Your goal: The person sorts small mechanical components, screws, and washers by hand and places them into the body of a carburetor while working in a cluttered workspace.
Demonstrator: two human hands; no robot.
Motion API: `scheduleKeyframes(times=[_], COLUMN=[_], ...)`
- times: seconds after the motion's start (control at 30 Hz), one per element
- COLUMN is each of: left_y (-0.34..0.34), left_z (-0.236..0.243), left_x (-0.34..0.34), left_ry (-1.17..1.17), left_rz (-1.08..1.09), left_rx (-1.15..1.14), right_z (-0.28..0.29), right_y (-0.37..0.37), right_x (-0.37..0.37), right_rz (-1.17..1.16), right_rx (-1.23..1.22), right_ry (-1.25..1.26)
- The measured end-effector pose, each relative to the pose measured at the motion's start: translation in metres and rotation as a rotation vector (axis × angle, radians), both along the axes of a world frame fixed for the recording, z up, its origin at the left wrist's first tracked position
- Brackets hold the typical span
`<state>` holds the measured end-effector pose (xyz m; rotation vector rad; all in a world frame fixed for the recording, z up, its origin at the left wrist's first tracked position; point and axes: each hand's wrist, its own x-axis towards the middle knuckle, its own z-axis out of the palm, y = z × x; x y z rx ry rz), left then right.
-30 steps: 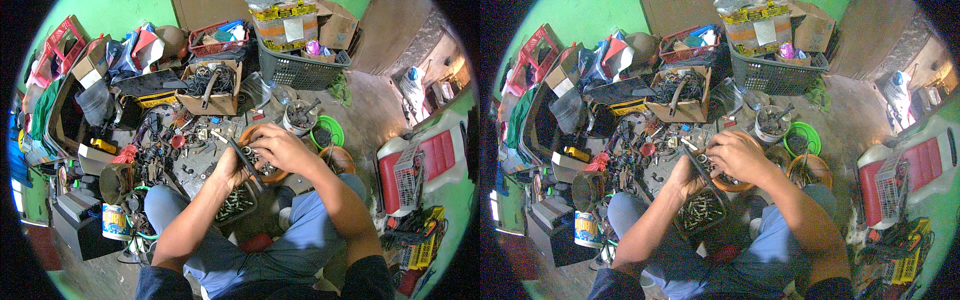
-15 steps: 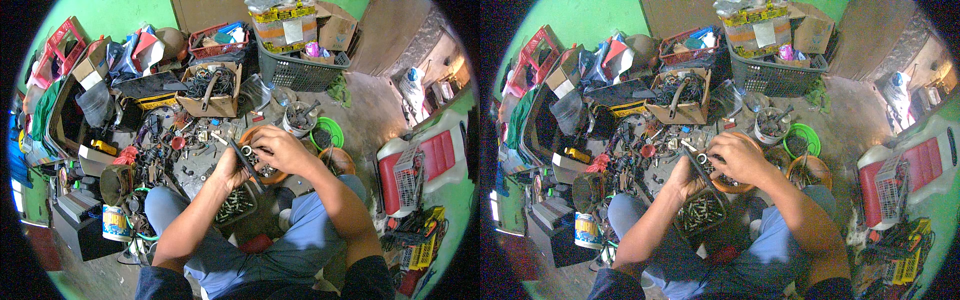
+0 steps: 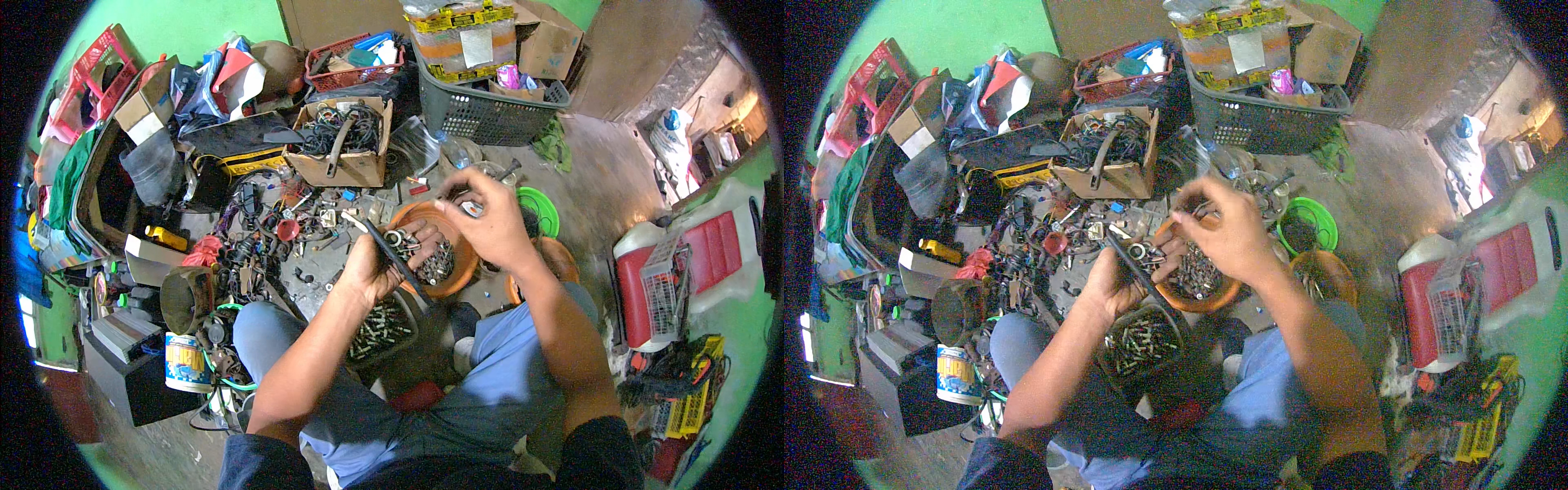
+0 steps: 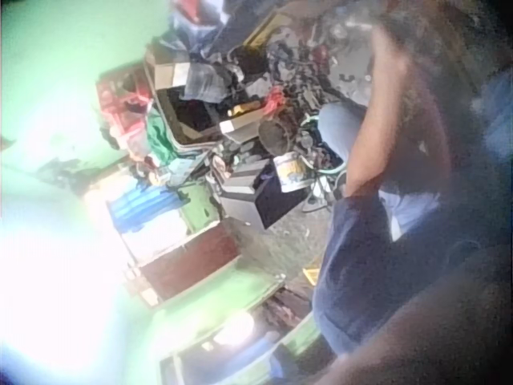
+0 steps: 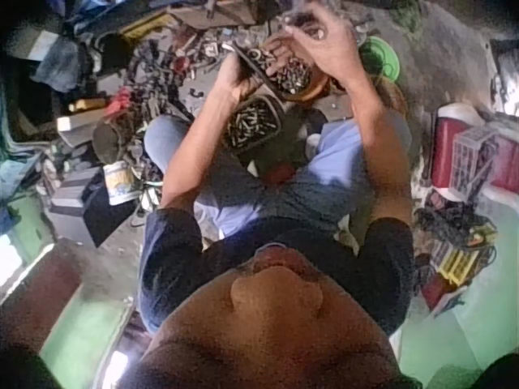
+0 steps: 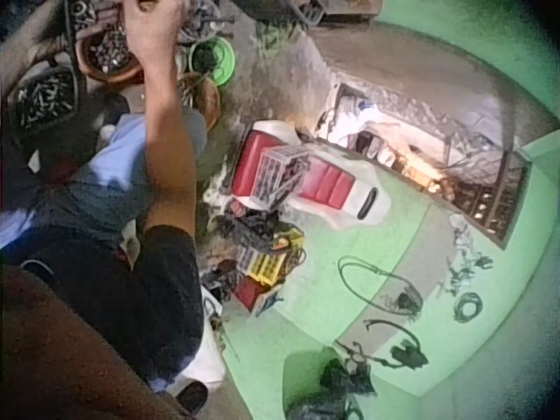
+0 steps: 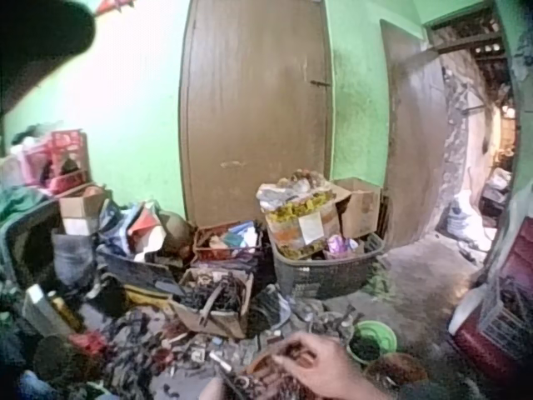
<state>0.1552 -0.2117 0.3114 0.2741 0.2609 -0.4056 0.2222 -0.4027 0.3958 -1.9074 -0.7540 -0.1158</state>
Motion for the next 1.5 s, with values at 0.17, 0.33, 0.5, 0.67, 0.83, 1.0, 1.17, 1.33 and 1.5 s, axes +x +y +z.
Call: scheduleKeyframes(times=[0.17,0.33,0.5,0.67,0.83,1.0,1.17,1.33,1.5], left_y=[0.000,-0.009,-0.026,-0.040,-0.061,-0.070,-0.065,-0.050,-0.043], left_z=[0.001,0.001,-0.001,-0.015,-0.016,-0.013,-0.005,-0.012,-0.003], left_x=[0.000,0.000,0.003,0.008,0.008,0.006,0.007,0.016,0.022], left_ry=[0.096,0.089,0.115,0.195,0.191,0.210,0.190,0.142,0.179], left_rz=[0.044,0.038,0.026,0.038,0.022,0.060,0.189,0.283,0.392], left_rx=[-0.049,-0.117,-0.111,-0.090,-0.056,-0.076,-0.070,-0.224,-0.221], right_z=[0.005,0.000,-0.021,-0.054,-0.110,-0.120,-0.077,-0.051,-0.034], right_y=[-0.020,-0.051,-0.086,-0.126,-0.162,-0.156,-0.106,-0.072,-0.058], right_x=[0.004,-0.004,0.000,0.007,0.018,0.017,0.001,-0.028,-0.027], right_rz=[-0.038,-0.174,-0.140,-0.297,-0.332,-0.355,-0.046,0.290,0.227], right_rx=[0.076,0.027,0.121,-0.256,-0.438,-0.514,-0.323,-0.329,-0.262], right_ry=[-0.046,-0.004,0.116,0.154,0.137,-0.088,0.112,0.330,0.206])
